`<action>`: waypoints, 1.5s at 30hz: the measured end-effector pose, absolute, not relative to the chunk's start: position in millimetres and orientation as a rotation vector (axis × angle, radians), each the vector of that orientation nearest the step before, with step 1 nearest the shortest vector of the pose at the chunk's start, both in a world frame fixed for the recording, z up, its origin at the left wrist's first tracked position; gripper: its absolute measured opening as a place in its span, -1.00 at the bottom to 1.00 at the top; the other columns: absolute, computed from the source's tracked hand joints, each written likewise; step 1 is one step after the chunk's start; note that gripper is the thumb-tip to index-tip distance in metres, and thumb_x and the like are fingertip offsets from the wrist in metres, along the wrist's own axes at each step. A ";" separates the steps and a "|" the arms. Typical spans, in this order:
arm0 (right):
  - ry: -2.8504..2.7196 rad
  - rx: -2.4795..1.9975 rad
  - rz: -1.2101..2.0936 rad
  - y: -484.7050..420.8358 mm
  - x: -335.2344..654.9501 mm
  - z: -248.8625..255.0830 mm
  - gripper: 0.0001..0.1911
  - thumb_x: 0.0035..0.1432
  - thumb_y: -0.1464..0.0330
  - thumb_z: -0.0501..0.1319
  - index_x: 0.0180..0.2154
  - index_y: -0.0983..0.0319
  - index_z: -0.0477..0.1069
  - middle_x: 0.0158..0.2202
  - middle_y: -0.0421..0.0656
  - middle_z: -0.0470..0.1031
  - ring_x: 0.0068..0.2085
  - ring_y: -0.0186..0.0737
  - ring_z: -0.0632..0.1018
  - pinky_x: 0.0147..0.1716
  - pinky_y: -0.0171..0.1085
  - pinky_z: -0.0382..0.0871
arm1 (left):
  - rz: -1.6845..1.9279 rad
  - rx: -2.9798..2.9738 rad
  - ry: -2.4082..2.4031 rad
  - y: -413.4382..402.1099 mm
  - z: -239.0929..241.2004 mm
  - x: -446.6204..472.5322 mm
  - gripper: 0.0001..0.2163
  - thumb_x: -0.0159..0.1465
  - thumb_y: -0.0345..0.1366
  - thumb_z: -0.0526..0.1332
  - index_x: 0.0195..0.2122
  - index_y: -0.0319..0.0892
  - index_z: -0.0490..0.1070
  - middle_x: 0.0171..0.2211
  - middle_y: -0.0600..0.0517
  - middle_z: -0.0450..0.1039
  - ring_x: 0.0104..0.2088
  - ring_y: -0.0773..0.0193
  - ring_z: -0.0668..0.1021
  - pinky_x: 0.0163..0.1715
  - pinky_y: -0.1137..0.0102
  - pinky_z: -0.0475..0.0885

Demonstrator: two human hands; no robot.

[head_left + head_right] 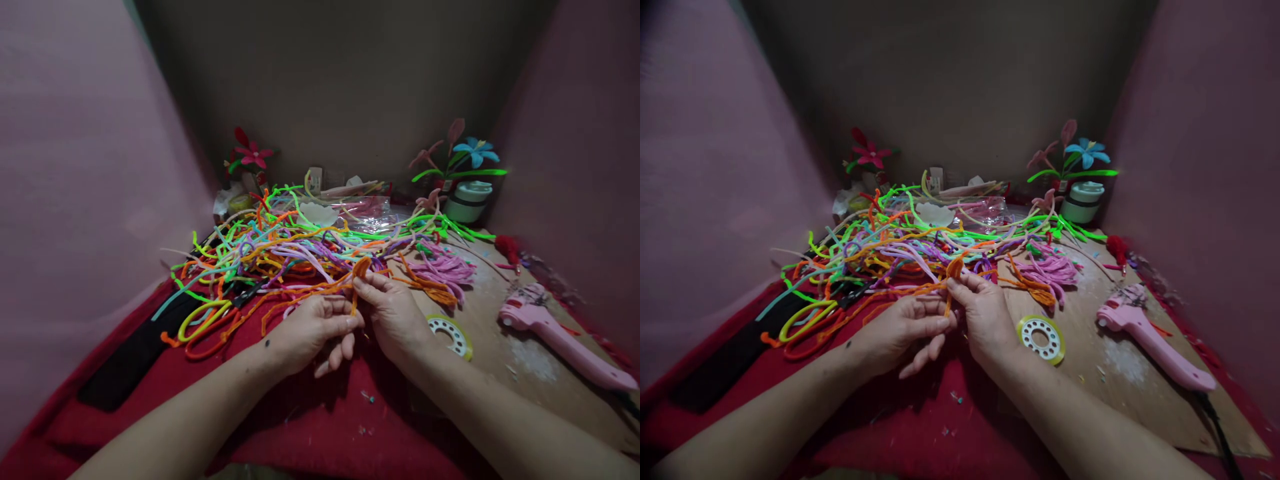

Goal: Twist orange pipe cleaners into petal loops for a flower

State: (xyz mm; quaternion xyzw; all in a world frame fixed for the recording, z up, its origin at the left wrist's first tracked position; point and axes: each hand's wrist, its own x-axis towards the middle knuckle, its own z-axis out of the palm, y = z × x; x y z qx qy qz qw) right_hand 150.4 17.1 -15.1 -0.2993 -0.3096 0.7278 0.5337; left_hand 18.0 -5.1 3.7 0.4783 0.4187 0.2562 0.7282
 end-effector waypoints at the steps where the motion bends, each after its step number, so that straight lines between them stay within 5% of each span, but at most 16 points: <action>1: -0.726 -0.721 1.723 18.1 151.0 -15.0 -0.83 -0.12 0.36 0.35 -0.42 0.28 0.45 -0.56 -0.26 0.44 -0.59 -0.42 0.40 -0.59 -0.41 0.28 | 0.515 1.088 0.965 -4.4 5.3 17.7 -0.87 0.13 -0.26 0.18 -0.39 -0.23 0.30 -0.66 0.12 0.39 -0.81 0.49 0.31 -0.88 0.63 0.13; 5: -0.726 -0.721 1.707 19.2 151.9 -13.8 -0.82 -0.14 0.35 0.35 -0.42 0.28 0.46 -0.55 -0.24 0.45 -0.57 -0.40 0.41 -0.55 -0.37 0.29 | 0.567 1.216 1.218 2.3 12.6 11.4 -0.90 0.12 -0.33 0.19 -0.40 -0.25 0.32 -0.64 0.12 0.38 -0.77 0.54 0.30 -0.79 0.64 0.13; 11: -0.774 -0.785 1.779 13.8 149.7 -14.7 -0.82 -0.18 0.34 0.37 -0.50 0.30 0.45 -0.56 -0.22 0.45 -0.55 -0.39 0.42 -0.46 -0.34 0.30 | 0.986 1.264 1.231 9.6 18.1 -1.2 -0.75 0.15 -0.13 0.19 -0.30 -0.24 0.37 -0.51 0.10 0.38 -0.64 0.51 0.34 -0.66 0.58 0.22; 18: -0.879 -0.833 1.782 11.2 147.4 -13.4 -0.84 -0.17 0.32 0.33 -0.54 0.30 0.45 -0.63 -0.24 0.40 -0.57 -0.37 0.39 -0.53 -0.34 0.23 | 0.917 1.320 1.179 7.8 14.9 1.1 -0.78 0.04 -0.28 0.29 -0.31 -0.26 0.37 -0.47 0.06 0.42 -0.58 0.45 0.39 -0.58 0.53 0.26; 36: -1.086 -1.021 1.511 11.7 147.2 -16.2 -0.79 -0.13 0.27 0.30 -0.54 0.28 0.36 -0.63 -0.28 0.35 -0.60 -0.42 0.30 -0.58 -0.37 0.14 | 0.920 1.326 1.238 5.7 9.7 5.7 -0.87 0.08 -0.28 0.22 -0.40 -0.25 0.39 -0.56 0.11 0.37 -0.65 0.48 0.32 -0.63 0.54 0.21; 45: -1.023 -0.985 1.572 10.1 147.5 -15.5 -0.80 -0.21 0.31 0.33 -0.53 0.28 0.38 -0.61 -0.28 0.36 -0.57 -0.40 0.31 -0.54 -0.36 0.17 | 0.994 1.974 1.422 -2.0 -2.3 7.2 -0.93 0.17 -0.41 0.11 -0.42 -0.21 0.37 -0.49 0.08 0.39 -0.48 0.39 0.41 -0.44 0.51 0.30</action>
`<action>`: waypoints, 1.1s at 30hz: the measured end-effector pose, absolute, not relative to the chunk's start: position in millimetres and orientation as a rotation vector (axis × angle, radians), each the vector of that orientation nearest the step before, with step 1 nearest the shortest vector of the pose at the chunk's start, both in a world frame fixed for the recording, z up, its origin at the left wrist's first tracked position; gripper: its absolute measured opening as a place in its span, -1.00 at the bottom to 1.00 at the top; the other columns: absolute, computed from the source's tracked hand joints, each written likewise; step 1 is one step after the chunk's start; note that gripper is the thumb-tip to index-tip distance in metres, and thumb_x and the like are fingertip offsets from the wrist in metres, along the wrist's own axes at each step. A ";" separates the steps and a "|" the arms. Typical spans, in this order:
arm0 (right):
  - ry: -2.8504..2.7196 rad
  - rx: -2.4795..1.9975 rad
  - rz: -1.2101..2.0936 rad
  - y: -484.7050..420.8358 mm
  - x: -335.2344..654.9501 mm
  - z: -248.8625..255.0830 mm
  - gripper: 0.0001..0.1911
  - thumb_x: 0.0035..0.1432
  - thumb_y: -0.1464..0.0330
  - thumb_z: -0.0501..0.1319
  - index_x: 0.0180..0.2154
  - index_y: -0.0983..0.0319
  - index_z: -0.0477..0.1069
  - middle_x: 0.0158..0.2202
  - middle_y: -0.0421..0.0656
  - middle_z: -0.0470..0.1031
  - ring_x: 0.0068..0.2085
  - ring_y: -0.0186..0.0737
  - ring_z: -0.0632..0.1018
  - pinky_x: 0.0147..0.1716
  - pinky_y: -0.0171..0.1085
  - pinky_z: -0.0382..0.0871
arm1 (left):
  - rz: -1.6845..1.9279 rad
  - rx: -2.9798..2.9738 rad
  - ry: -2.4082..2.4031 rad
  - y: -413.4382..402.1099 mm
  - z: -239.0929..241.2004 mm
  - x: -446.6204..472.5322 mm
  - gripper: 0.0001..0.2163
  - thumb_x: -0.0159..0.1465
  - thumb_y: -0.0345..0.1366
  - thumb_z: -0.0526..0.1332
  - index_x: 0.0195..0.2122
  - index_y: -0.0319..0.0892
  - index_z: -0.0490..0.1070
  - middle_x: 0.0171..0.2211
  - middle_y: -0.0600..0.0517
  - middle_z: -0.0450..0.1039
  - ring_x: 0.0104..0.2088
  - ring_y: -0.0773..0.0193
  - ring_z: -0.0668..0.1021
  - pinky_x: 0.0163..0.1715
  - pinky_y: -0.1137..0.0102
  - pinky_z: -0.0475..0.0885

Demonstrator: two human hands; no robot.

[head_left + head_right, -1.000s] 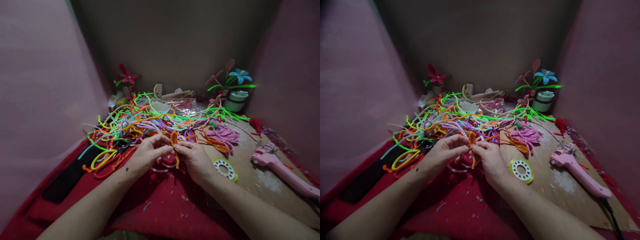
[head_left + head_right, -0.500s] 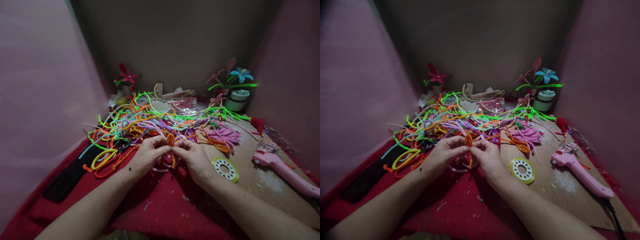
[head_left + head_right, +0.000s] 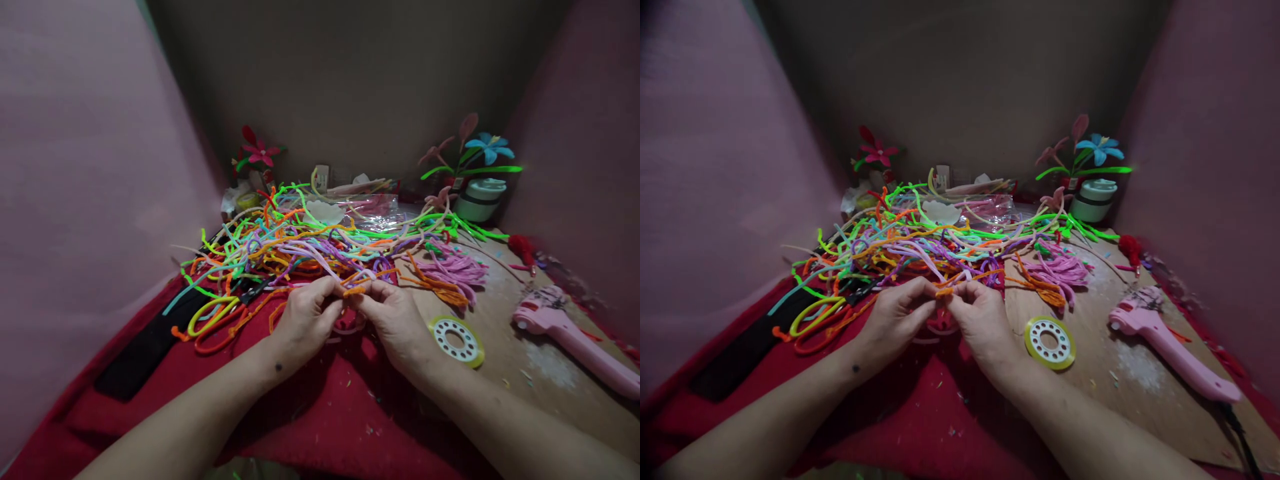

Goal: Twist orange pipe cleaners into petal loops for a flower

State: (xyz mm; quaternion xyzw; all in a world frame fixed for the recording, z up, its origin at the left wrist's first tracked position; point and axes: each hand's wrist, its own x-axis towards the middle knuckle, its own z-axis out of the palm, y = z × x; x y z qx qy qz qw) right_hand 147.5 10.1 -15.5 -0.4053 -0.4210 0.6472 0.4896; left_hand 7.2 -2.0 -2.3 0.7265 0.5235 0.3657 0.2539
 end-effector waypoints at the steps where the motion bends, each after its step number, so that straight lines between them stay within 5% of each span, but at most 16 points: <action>1: -1.009 -0.961 1.584 9.7 147.5 -15.9 -0.83 -0.21 0.34 0.31 -0.52 0.28 0.39 -0.58 -0.27 0.38 -0.55 -0.40 0.33 -0.53 -0.36 0.18 | 0.993 2.065 1.423 -3.0 -3.0 7.2 -0.92 0.18 -0.43 0.09 -0.41 -0.20 0.36 -0.49 0.08 0.39 -0.47 0.39 0.42 -0.42 0.51 0.30; 6: -0.939 -0.919 1.656 8.8 147.0 -15.5 -0.89 -0.23 0.49 0.15 -0.52 0.27 0.41 -0.62 -0.31 0.36 -0.59 -0.42 0.31 -0.56 -0.38 0.17 | 0.985 2.430 1.316 -6.4 -2.4 7.8 -0.89 0.22 -0.44 0.03 -0.40 -0.20 0.31 -0.46 0.03 0.35 -0.45 0.36 0.41 -0.40 0.48 0.30; 14: -1.124 -1.124 1.549 8.9 148.7 -11.3 -0.90 -0.24 0.45 0.14 -0.51 0.26 0.33 -0.69 -0.36 0.27 -0.67 -0.44 0.22 -0.65 -0.39 0.07 | 1.064 2.518 1.301 -6.9 -9.0 8.7 -0.89 0.23 -0.47 0.02 -0.38 -0.22 0.30 -0.51 0.05 0.33 -0.50 0.37 0.40 -0.46 0.49 0.30; 22: -1.640 -1.221 0.937 4.8 150.7 -13.9 -0.94 -0.12 0.43 0.08 -0.53 0.24 0.31 -0.54 -0.23 0.33 -0.47 -0.32 0.33 -0.43 -0.32 0.20 | 1.013 2.205 1.445 -6.9 -13.6 10.9 -0.88 0.19 -0.45 0.03 -0.47 -0.20 0.26 -0.56 0.09 0.28 -0.55 0.38 0.35 -0.50 0.48 0.25; 29: -1.347 -1.116 1.433 10.7 149.1 -17.0 -0.94 -0.15 0.42 0.06 -0.50 0.23 0.24 -0.62 -0.31 0.20 -0.59 -0.39 0.22 -0.59 -0.35 0.11 | 1.036 2.116 1.411 -7.4 -7.1 11.3 -0.89 0.20 -0.43 0.04 -0.47 -0.20 0.25 -0.54 0.12 0.27 -0.53 0.41 0.33 -0.47 0.49 0.23; 33: -1.397 -1.130 1.395 9.3 150.1 -16.0 -0.89 -0.14 0.43 0.06 -0.45 0.24 0.29 -0.57 -0.29 0.27 -0.57 -0.39 0.24 -0.57 -0.35 0.12 | 1.035 2.185 1.369 -7.1 -9.3 11.7 -0.89 0.20 -0.43 0.03 -0.47 -0.20 0.24 -0.54 0.11 0.24 -0.53 0.41 0.32 -0.46 0.48 0.22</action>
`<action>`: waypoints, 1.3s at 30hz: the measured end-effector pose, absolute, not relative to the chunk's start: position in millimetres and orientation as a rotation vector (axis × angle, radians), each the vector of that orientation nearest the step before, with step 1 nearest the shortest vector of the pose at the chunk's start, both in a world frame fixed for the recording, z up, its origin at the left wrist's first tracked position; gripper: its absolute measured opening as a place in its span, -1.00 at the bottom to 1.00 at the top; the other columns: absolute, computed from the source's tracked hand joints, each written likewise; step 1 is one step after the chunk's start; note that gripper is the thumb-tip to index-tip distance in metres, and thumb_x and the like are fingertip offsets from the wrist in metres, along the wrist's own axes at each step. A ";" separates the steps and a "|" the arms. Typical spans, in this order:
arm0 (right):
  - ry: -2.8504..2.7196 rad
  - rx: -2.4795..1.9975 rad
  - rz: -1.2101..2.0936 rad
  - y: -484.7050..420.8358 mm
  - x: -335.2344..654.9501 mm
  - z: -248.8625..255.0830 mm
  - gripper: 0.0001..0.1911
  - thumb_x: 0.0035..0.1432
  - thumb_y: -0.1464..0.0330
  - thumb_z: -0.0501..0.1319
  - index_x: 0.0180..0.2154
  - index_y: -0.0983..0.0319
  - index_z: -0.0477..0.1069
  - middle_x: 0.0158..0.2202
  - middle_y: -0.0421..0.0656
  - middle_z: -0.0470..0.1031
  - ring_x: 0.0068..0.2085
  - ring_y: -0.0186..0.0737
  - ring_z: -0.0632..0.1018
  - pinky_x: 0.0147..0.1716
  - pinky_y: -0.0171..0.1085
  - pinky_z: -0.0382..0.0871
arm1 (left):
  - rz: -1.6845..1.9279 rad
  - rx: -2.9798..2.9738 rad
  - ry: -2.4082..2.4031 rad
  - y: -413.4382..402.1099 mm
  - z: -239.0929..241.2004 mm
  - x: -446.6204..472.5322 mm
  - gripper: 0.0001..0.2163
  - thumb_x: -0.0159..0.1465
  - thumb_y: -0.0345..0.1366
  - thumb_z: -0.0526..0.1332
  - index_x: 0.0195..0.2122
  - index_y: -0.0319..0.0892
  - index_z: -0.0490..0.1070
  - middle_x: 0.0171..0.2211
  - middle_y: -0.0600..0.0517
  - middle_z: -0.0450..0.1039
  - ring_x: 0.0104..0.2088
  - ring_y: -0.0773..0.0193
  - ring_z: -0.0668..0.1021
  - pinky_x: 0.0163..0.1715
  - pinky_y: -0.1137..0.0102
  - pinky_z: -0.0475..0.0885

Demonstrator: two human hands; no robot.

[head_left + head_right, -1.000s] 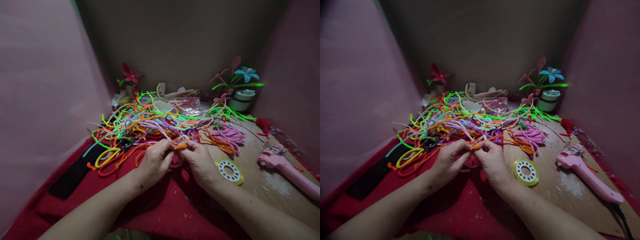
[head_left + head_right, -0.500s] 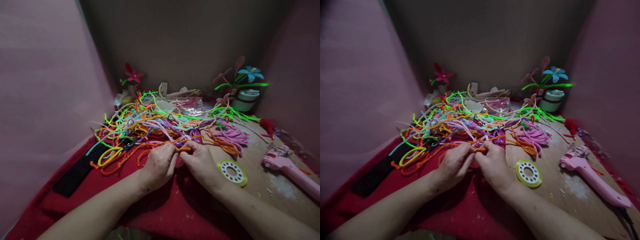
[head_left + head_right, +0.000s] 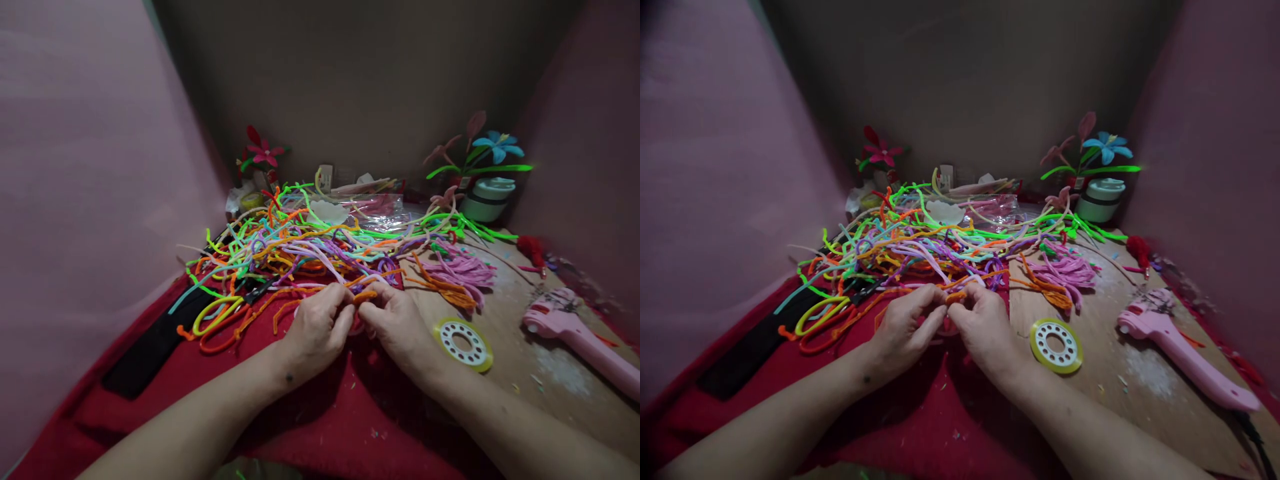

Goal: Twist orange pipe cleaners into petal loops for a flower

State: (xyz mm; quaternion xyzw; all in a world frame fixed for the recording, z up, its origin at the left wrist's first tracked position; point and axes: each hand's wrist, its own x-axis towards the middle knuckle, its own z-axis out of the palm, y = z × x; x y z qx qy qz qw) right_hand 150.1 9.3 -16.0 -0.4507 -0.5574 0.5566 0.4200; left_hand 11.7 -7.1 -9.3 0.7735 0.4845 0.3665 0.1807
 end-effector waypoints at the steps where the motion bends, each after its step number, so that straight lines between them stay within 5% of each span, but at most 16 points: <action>1: -1.465 -1.155 1.315 8.4 150.5 -15.5 -0.90 -0.13 0.43 0.06 -0.45 0.24 0.30 -0.56 -0.28 0.28 -0.56 -0.38 0.26 -0.55 -0.34 0.13 | 1.024 2.151 1.374 -6.7 -10.2 11.9 -0.89 0.19 -0.42 0.04 -0.47 -0.20 0.24 -0.54 0.11 0.24 -0.52 0.41 0.31 -0.46 0.47 0.22; 6: -1.647 -1.283 0.983 6.3 149.9 -14.0 -0.94 -0.11 0.44 0.08 -0.57 0.22 0.21 -0.60 -0.28 0.21 -0.54 -0.36 0.25 -0.52 -0.32 0.11 | 0.945 1.569 1.301 -3.8 -5.6 13.3 -0.91 0.14 -0.37 0.09 -0.50 -0.21 0.27 -0.58 0.13 0.26 -0.58 0.43 0.32 -0.55 0.51 0.26; 13: -1.210 -0.957 1.594 10.9 148.5 -15.1 -0.89 -0.08 0.33 0.18 -0.50 0.25 0.30 -0.56 -0.28 0.31 -0.54 -0.37 0.33 -0.52 -0.34 0.22 | 0.971 1.249 1.160 -0.2 10.9 9.7 -0.84 0.12 -0.25 0.21 -0.41 -0.26 0.39 -0.54 0.08 0.41 -0.57 0.40 0.42 -0.53 0.49 0.32; 19: -1.054 -0.957 1.749 8.3 149.1 -8.2 -0.83 -0.13 0.31 0.27 -0.55 0.29 0.37 -0.64 -0.26 0.38 -0.60 -0.43 0.34 -0.56 -0.39 0.18 | 1.056 1.171 1.091 0.4 11.3 8.5 -0.86 0.08 -0.31 0.26 -0.35 -0.25 0.41 -0.48 0.07 0.44 -0.51 0.37 0.48 -0.41 0.45 0.38; 31: -1.313 -1.049 1.588 4.4 150.7 -6.7 -0.83 -0.06 0.39 0.17 -0.63 0.28 0.32 -0.70 -0.31 0.28 -0.67 -0.48 0.23 -0.66 -0.42 0.06 | 1.025 1.357 1.147 -0.2 19.2 6.5 -0.91 0.09 -0.35 0.24 -0.49 -0.26 0.45 -0.52 0.08 0.41 -0.48 0.37 0.43 -0.40 0.46 0.34; 39: -1.284 -1.070 1.628 4.1 149.3 -8.6 -0.80 -0.13 0.43 0.13 -0.73 0.26 0.26 -0.76 -0.29 0.25 -0.71 -0.47 0.21 -0.71 -0.43 0.07 | 1.214 2.098 1.355 -2.7 5.5 6.1 -0.89 0.13 -0.42 0.20 -0.50 -0.22 0.50 -0.48 0.02 0.41 -0.38 0.31 0.44 -0.34 0.45 0.33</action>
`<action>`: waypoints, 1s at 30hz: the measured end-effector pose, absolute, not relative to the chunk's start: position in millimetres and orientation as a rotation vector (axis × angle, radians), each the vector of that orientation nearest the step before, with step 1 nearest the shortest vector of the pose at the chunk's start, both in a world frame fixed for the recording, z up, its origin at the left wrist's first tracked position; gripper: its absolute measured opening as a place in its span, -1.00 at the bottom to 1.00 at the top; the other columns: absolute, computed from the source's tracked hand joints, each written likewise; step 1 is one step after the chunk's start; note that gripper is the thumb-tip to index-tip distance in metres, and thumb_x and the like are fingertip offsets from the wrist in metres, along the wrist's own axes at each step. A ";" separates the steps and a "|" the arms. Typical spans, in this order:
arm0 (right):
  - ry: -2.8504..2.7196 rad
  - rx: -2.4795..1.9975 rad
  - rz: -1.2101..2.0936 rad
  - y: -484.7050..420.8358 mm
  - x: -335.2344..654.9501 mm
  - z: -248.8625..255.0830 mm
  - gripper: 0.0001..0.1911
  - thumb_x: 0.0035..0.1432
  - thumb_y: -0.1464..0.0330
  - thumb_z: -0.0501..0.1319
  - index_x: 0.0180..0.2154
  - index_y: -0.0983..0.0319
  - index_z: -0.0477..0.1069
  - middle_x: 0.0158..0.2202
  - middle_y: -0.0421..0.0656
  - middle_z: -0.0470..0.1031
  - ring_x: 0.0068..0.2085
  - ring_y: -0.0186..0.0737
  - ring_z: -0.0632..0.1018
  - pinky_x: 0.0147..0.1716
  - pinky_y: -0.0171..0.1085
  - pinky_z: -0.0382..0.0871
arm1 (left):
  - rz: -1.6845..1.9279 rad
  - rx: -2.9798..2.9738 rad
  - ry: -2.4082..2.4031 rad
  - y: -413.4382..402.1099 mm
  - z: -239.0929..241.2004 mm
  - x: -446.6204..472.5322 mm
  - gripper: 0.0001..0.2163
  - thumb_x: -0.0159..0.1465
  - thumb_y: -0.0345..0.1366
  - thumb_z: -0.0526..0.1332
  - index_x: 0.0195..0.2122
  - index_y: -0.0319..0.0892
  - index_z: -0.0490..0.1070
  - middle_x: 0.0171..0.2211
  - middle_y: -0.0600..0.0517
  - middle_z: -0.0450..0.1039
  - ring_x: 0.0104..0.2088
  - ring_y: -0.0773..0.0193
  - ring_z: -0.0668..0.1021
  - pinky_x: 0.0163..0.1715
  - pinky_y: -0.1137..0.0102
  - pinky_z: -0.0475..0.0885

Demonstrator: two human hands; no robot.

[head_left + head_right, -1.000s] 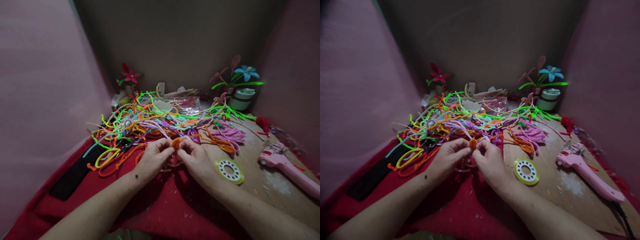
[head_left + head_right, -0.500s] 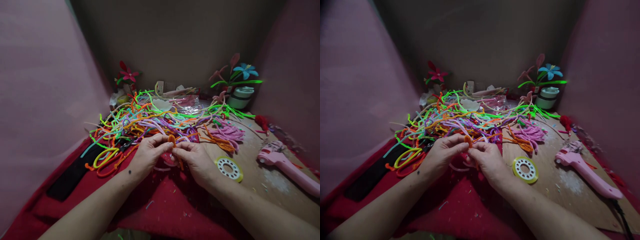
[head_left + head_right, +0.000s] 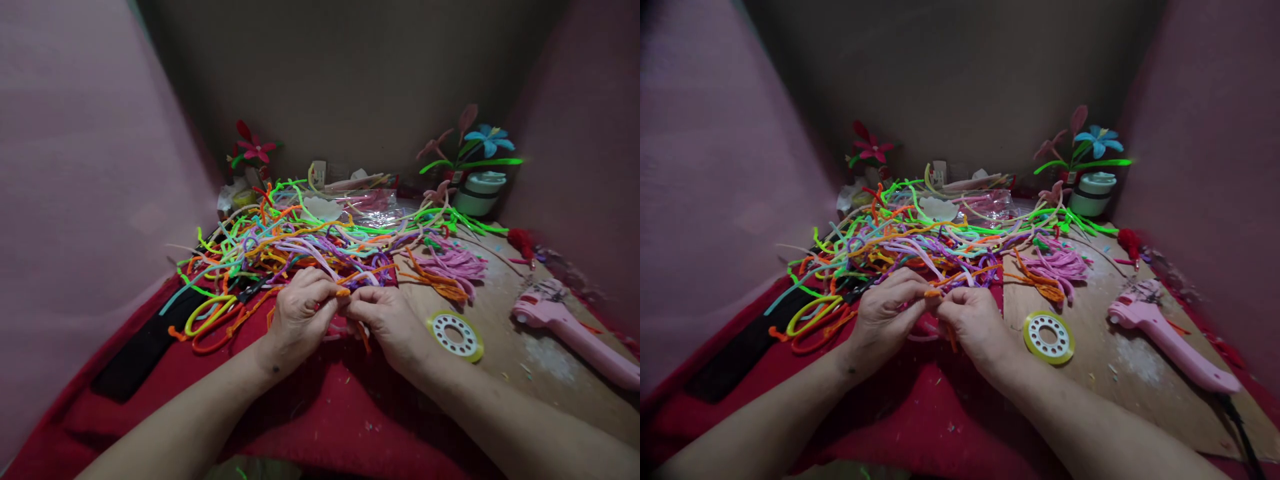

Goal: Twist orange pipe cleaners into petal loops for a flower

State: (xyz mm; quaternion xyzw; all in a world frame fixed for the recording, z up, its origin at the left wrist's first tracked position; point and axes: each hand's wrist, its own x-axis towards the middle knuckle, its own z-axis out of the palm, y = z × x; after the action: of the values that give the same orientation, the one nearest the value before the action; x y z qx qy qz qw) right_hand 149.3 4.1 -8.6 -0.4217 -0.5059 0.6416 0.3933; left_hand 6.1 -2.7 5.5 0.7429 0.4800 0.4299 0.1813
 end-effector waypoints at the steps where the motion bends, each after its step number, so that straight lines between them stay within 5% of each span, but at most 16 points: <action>1: -1.283 -1.067 1.628 4.5 149.4 -8.7 -0.80 -0.14 0.43 0.13 -0.73 0.26 0.26 -0.76 -0.30 0.25 -0.71 -0.47 0.21 -0.72 -0.43 0.07 | 1.216 2.127 1.356 -2.4 5.0 6.1 -0.89 0.13 -0.42 0.20 -0.48 -0.21 0.50 -0.47 0.02 0.41 -0.37 0.31 0.44 -0.34 0.45 0.33; 20: -1.296 -1.019 1.743 3.6 148.8 -6.5 -0.81 -0.16 0.39 0.15 -0.72 0.26 0.26 -0.77 -0.30 0.23 -0.70 -0.45 0.21 -0.70 -0.41 0.07 | 1.318 2.223 1.323 -3.4 8.8 5.9 -0.90 0.13 -0.40 0.21 -0.49 -0.19 0.50 -0.50 0.02 0.42 -0.41 0.31 0.43 -0.36 0.43 0.34; 30: -1.275 -1.020 1.754 2.9 146.7 -7.6 -0.77 -0.13 0.35 0.20 -0.72 0.26 0.26 -0.77 -0.29 0.24 -0.70 -0.45 0.22 -0.67 -0.39 0.07 | 1.135 1.587 1.310 -0.2 17.5 7.4 -0.86 0.14 -0.33 0.20 -0.52 -0.25 0.43 -0.55 0.09 0.40 -0.51 0.39 0.42 -0.44 0.50 0.33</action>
State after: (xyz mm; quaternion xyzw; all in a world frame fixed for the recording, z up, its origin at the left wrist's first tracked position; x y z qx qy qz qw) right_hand 146.7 2.9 -7.6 -0.3966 -0.4954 0.6817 0.3641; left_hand 7.4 -0.2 17.5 0.6230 0.5145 0.4458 0.3854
